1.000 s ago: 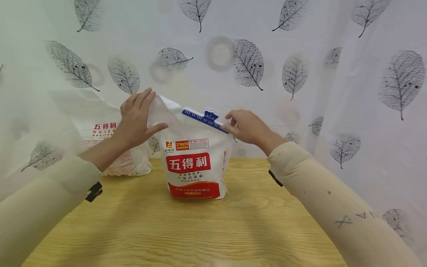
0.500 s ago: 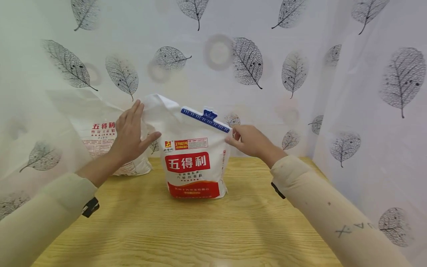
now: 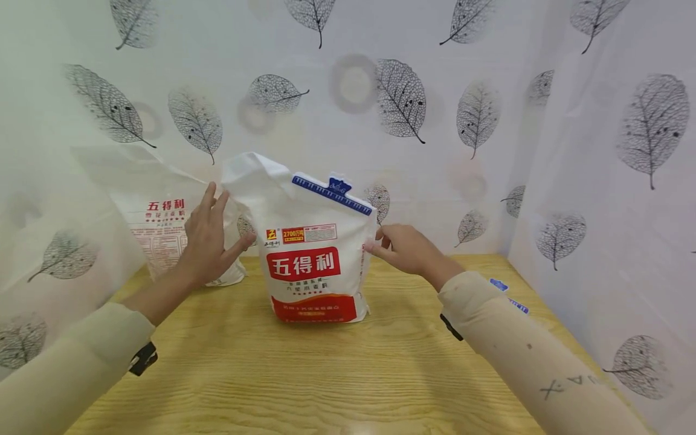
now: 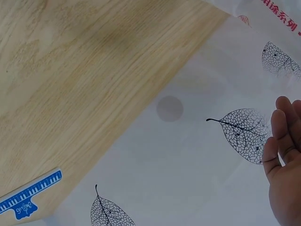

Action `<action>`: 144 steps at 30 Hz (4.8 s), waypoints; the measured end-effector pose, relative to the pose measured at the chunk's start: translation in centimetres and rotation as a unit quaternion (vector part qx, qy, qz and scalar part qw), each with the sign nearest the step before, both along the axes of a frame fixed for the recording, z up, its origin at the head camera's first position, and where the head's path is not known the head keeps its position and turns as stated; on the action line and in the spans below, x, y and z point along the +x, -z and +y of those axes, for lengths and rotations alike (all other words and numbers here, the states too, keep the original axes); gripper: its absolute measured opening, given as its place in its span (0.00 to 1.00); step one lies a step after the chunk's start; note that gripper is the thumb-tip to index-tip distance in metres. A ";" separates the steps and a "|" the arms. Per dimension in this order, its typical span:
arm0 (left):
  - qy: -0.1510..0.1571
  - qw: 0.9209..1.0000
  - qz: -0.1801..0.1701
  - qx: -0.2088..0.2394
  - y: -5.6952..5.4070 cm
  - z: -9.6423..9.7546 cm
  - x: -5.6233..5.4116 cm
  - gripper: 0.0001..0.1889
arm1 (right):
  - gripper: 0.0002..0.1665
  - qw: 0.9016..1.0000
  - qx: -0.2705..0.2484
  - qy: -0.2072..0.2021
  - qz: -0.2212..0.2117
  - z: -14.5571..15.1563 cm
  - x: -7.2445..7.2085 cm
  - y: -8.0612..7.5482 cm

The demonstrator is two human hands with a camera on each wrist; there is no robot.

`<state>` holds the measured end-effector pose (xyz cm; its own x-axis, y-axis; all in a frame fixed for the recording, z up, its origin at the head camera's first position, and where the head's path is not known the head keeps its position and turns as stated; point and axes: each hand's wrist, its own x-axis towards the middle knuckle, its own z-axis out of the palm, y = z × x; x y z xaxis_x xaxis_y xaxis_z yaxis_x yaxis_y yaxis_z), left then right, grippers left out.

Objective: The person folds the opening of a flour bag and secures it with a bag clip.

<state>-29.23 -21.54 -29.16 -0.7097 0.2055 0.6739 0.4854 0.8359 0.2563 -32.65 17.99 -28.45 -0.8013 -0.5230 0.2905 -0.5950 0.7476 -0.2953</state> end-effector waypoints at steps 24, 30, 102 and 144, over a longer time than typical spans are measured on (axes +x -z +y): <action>0.022 0.993 -0.112 -0.037 5.5 0.8 0.6 0.47 | 0.25 0.999 -0.001 -0.009 -0.041 -0.6 1.0 5.6; 0.033 0.988 -0.142 -0.048 6.8 1.5 0.9 0.46 | 0.27 0.997 -0.029 -0.020 -0.068 -1.2 1.3 7.1; 0.009 0.969 -0.228 -0.091 12.2 4.0 -0.2 0.42 | 0.44 0.997 0.072 0.016 -0.013 -3.1 1.0 12.2; -0.083 0.967 -0.177 -0.161 12.1 5.9 -2.4 0.48 | 0.43 0.987 0.123 0.102 -0.036 -3.3 -0.1 11.9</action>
